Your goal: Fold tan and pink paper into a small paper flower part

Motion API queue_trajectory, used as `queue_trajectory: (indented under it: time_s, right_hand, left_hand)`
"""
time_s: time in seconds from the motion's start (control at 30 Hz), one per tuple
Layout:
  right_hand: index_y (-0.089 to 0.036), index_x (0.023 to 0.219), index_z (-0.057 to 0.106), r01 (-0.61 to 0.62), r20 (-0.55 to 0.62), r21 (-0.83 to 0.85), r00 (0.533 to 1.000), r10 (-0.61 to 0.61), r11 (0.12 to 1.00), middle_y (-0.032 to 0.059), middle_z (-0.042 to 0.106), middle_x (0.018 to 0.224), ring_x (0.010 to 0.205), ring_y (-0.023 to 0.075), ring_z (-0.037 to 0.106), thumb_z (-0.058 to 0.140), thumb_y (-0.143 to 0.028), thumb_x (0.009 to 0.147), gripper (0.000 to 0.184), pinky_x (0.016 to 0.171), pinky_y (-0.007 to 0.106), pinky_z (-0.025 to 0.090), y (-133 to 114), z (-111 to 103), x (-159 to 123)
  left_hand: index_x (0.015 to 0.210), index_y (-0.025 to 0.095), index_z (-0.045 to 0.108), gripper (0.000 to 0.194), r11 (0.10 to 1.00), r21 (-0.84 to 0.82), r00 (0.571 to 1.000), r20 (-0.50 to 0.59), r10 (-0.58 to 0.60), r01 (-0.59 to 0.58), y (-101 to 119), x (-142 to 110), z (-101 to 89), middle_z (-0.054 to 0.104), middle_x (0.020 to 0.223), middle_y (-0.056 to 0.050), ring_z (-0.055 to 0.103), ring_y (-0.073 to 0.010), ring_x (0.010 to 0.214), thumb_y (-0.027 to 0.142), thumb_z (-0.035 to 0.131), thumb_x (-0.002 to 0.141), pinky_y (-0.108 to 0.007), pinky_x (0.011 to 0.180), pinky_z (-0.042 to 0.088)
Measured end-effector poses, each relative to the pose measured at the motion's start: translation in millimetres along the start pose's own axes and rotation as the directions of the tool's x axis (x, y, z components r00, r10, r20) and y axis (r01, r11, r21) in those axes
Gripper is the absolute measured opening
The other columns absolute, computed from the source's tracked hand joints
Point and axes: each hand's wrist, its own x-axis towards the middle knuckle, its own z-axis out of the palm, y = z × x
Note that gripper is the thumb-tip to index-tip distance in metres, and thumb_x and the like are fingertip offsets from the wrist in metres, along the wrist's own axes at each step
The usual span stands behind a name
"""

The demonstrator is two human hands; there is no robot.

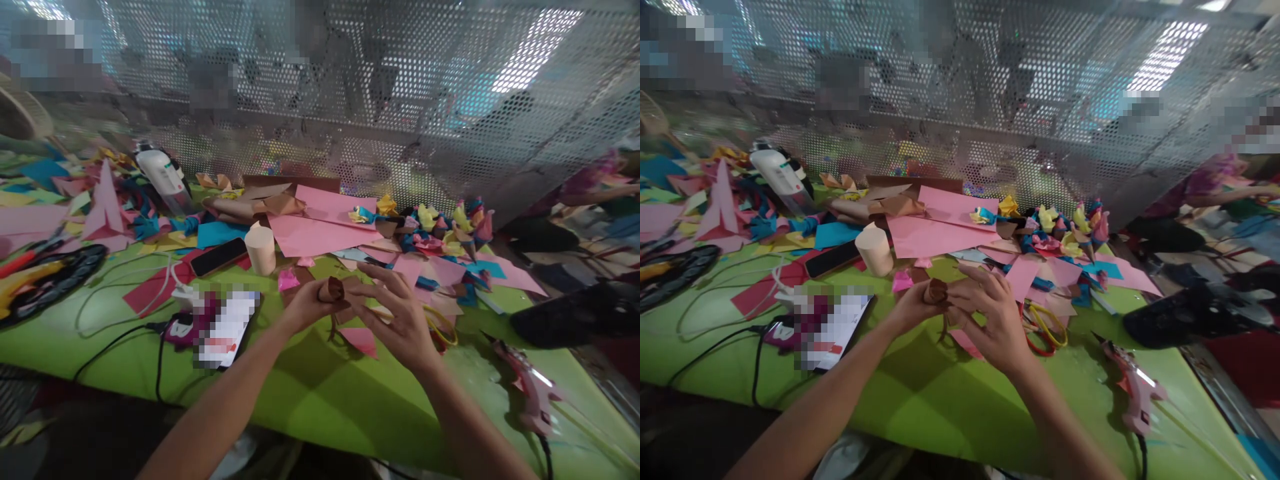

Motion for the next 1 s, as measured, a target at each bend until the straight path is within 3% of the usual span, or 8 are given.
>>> queue_trajectory:
  time_s: [0.23,0.43,0.63,0.73,1.0]
  right_hand:
    - [-0.024,0.099,0.071,0.080,0.136,-0.227,0.989,-0.049,0.971,0.0106,0.060,0.137,0.117,0.0316,0.057,0.062,-0.030,0.090,0.015,0.096,0.051,0.045,-3,11,-2]
    - [-0.021,0.093,0.068,0.081,0.195,-0.174,0.980,-0.046,0.981,0.0122,0.060,0.139,0.120,0.0306,0.057,0.059,-0.029,0.091,0.012,0.095,0.048,0.046,-4,21,-5]
    - [-0.023,0.103,0.070,0.060,0.152,-0.114,0.987,-0.042,0.992,0.0112,0.062,0.135,0.119,0.0294,0.058,0.059,-0.028,0.092,0.016,0.098,0.048,0.046,-2,17,-4]
    - [-0.026,0.109,0.070,0.048,0.127,-0.058,0.991,-0.040,0.997,0.0091,0.063,0.135,0.120,0.0286,0.057,0.057,-0.026,0.094,0.020,0.100,0.049,0.046,-5,10,-2]
    - [-0.025,0.101,0.071,0.071,0.187,-0.071,0.981,-0.057,0.995,0.0105,0.062,0.135,0.122,0.0308,0.056,0.060,-0.026,0.090,0.015,0.099,0.051,0.046,-10,16,-3]
  left_hand:
    - [0.090,0.011,0.071,0.041,0.994,-0.112,0.996,0.084,-0.004,0.013,-11,-1,0.6,0.073,0.087,-0.005,0.065,-0.0203,0.083,0.028,0.086,0.056,-0.029,0.078,0.052]
    - [0.101,0.012,0.071,0.051,0.982,-0.189,0.996,0.090,-0.001,0.018,-13,-4,3.0,0.074,0.096,-0.007,0.066,-0.0209,0.087,0.030,0.087,0.056,-0.029,0.078,0.052]
    - [0.085,0.012,0.071,0.043,0.976,-0.196,0.987,0.147,-0.065,0.093,-8,-2,-2.1,0.073,0.084,-0.006,0.066,-0.0185,0.079,0.028,0.090,0.051,-0.027,0.074,0.052]
    - [0.079,0.012,0.070,0.036,0.983,-0.146,0.989,0.112,-0.094,0.110,-5,-2,-4.5,0.071,0.077,-0.002,0.064,-0.0153,0.073,0.022,0.089,0.050,-0.025,0.071,0.050]
    - [0.071,0.012,0.064,0.029,0.989,-0.088,0.982,0.159,-0.106,0.121,-8,-3,-1.5,0.063,0.068,0.002,0.058,-0.0142,0.071,0.014,0.084,0.050,-0.024,0.067,0.047]
